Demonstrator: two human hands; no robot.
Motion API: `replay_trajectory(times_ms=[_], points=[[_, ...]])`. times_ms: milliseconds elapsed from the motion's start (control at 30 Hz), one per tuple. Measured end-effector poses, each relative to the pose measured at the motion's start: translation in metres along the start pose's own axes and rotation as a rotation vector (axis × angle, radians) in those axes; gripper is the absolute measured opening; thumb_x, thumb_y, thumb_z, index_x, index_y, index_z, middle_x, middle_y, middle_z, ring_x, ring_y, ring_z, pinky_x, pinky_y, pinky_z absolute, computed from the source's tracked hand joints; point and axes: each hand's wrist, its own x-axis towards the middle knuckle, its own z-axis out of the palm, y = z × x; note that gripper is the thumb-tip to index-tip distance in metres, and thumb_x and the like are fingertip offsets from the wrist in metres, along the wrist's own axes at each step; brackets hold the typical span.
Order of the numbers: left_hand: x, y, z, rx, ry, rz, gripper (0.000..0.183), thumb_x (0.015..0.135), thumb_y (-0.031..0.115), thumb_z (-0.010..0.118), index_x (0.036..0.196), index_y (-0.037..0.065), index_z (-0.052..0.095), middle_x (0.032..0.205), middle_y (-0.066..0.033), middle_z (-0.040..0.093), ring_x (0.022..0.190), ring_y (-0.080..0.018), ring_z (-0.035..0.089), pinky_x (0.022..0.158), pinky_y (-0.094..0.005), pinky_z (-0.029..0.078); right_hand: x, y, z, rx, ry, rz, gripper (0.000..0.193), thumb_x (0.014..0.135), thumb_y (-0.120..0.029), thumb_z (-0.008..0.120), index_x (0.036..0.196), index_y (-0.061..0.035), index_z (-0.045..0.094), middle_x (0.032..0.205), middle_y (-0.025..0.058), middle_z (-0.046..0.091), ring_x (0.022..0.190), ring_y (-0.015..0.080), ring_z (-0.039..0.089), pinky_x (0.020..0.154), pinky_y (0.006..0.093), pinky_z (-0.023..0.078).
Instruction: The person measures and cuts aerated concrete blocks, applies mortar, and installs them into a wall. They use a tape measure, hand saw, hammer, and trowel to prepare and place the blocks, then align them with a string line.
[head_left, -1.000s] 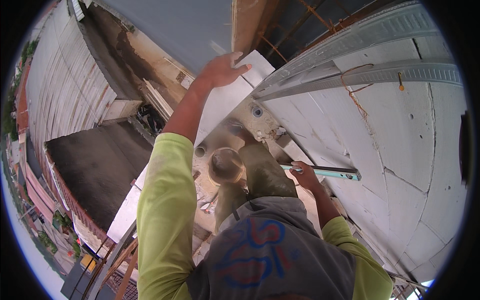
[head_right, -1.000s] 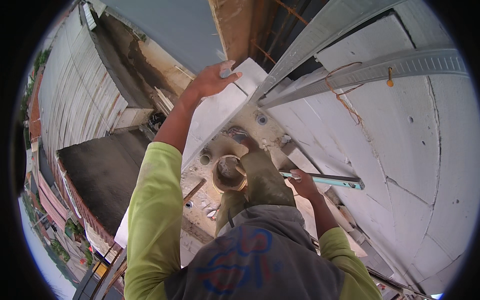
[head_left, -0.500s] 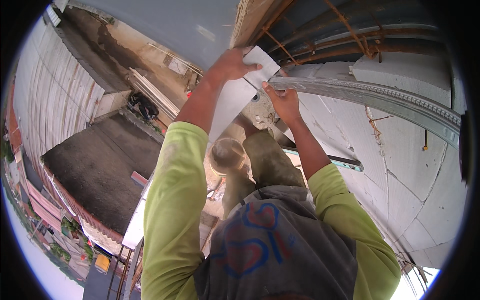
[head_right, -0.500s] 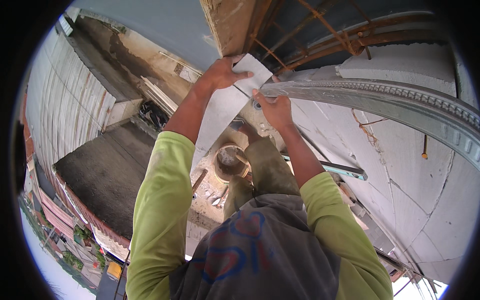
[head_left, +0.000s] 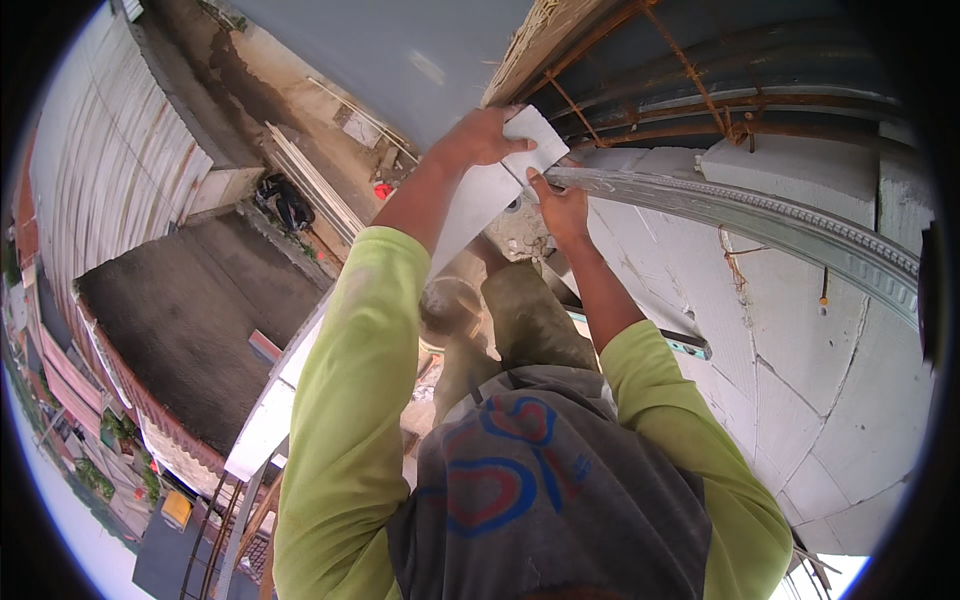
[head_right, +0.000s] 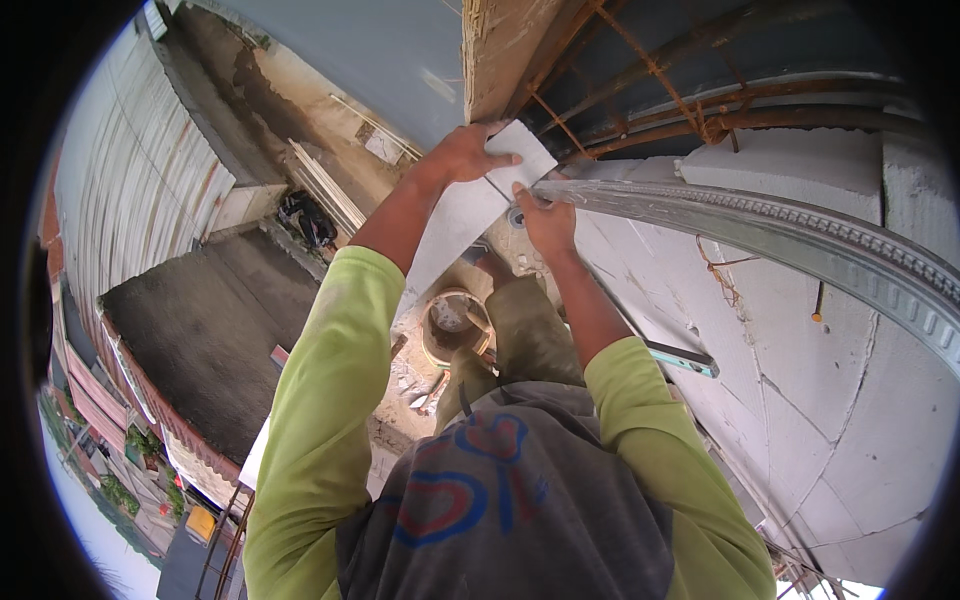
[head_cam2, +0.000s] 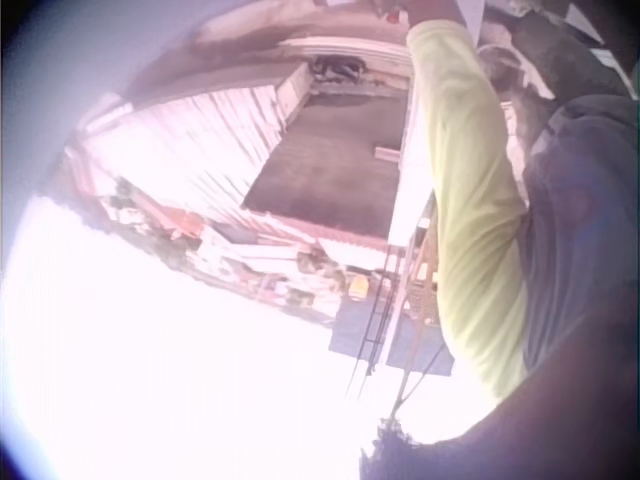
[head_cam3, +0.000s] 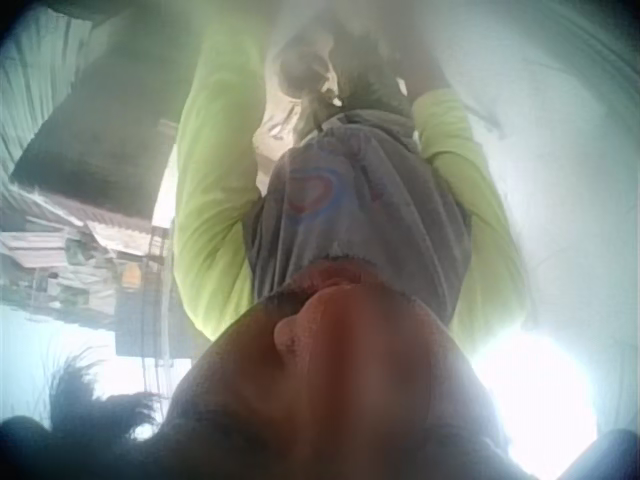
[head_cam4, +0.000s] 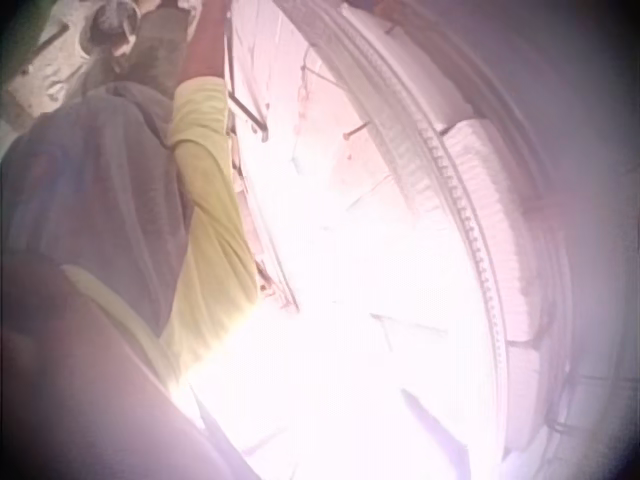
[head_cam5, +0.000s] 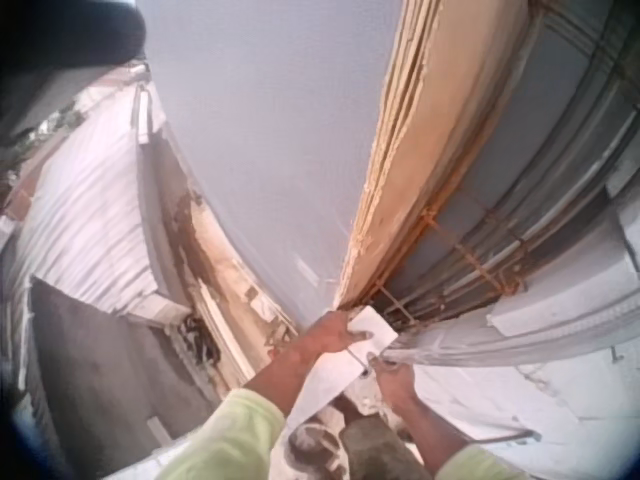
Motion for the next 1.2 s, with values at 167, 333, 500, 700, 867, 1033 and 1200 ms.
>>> replay_trajectory(times_ms=[167, 333, 500, 700, 867, 1033, 1200], points=[[0.003, -0.001, 0.005, -0.004, 0.067, -0.004, 0.096, 0.089, 0.058, 0.082, 0.162, 0.005, 0.05, 0.152, -0.0259, 0.063, 0.141, -0.0415, 0.06, 0.119, -0.044, 0.047, 0.009, -0.011, -0.009, -0.11, -0.031, 0.053, 0.078, 0.095, -0.034, 0.085, 0.157, -0.0126, 0.044, 0.139, 0.0097, 0.066, 0.121, 0.0239, 0.068, 0.084, 0.0429, 0.061], [-0.032, 0.028, 0.001, 0.118, 0.122, -0.215, 0.085, 0.09, 0.057, 0.081, 0.159, 0.014, 0.056, 0.149, -0.0155, 0.068, 0.14, -0.0363, 0.062, 0.119, -0.0505, 0.046, 0.008, -0.02, -0.003, -0.032, -0.056, 0.112, 0.087, 0.095, -0.032, 0.084, 0.166, -0.0196, 0.035, 0.144, 0.0111, 0.062, 0.119, 0.0282, 0.068, 0.087, 0.0458, 0.059], [-0.134, 0.05, 0.086, -0.033, 0.964, -0.033, 0.052, 0.1, 0.03, 0.071, 0.147, 0.01, 0.064, 0.153, -0.0147, 0.063, 0.148, -0.033, 0.055, 0.13, -0.0576, 0.033, 0.009, -0.023, -0.014, -0.034, -0.155, 0.127, 0.097, 0.096, -0.028, 0.083, 0.171, -0.0316, 0.022, 0.153, 0.0106, 0.056, 0.127, 0.0323, 0.063, 0.093, 0.053, 0.054], [-0.405, -0.017, 0.244, 0.071, 1.039, -0.176, 0.041, 0.098, 0.031, 0.074, 0.135, 0.015, 0.07, 0.139, -0.0095, 0.071, 0.134, -0.0296, 0.064, 0.119, -0.0488, 0.046, -0.002, -0.009, -0.005, 0.031, -0.069, 0.169, 0.105, 0.089, -0.034, 0.091, 0.163, -0.0219, 0.018, 0.161, 0.013, 0.048, 0.131, 0.0371, 0.066, 0.099, 0.0505, 0.058], [-0.641, -0.065, 0.448, -0.289, 1.062, -1.283, 0.045, 0.1, 0.033, 0.07, 0.141, 0.015, 0.068, 0.134, -0.0191, 0.072, 0.119, -0.0408, 0.071, 0.107, -0.0515, 0.055, 0.003, -0.009, -0.014, -0.085, -0.101, 0.192, 0.116, 0.078, -0.047, 0.098, 0.163, -0.0177, 0.025, 0.159, 0.0163, 0.047, 0.12, 0.0376, 0.069, 0.095, 0.0507, 0.061], [-0.691, 0.015, 0.715, -0.919, 1.323, -2.228, 0.047, 0.096, 0.03, 0.058, 0.128, -0.002, 0.073, 0.124, -0.0312, 0.074, 0.117, -0.0472, 0.072, 0.105, -0.0537, 0.056, -0.057, 0.042, -0.017, -0.275, -0.271, 0.249, 0.127, 0.078, -0.071, 0.088, 0.168, -0.0085, 0.026, 0.162, 0.02, 0.042, 0.128, 0.0426, 0.062, 0.101, 0.0506, 0.057], [-0.544, 0.1, 0.826, -1.201, 1.247, -1.886, 0.048, 0.083, 0.029, 0.074, 0.123, 0.003, 0.078, 0.123, -0.024, 0.077, 0.12, -0.0413, 0.073, 0.102, -0.0475, 0.058, -0.037, 0.103, 0.058, -1.18, -1.282, -0.925, 0.029, 0.094, -0.011, 0.071, 0.122, -0.0017, 0.074, 0.082, 0.0159, 0.074, 0.089, 0.0278, 0.075, 0.084, 0.0404, 0.058]])
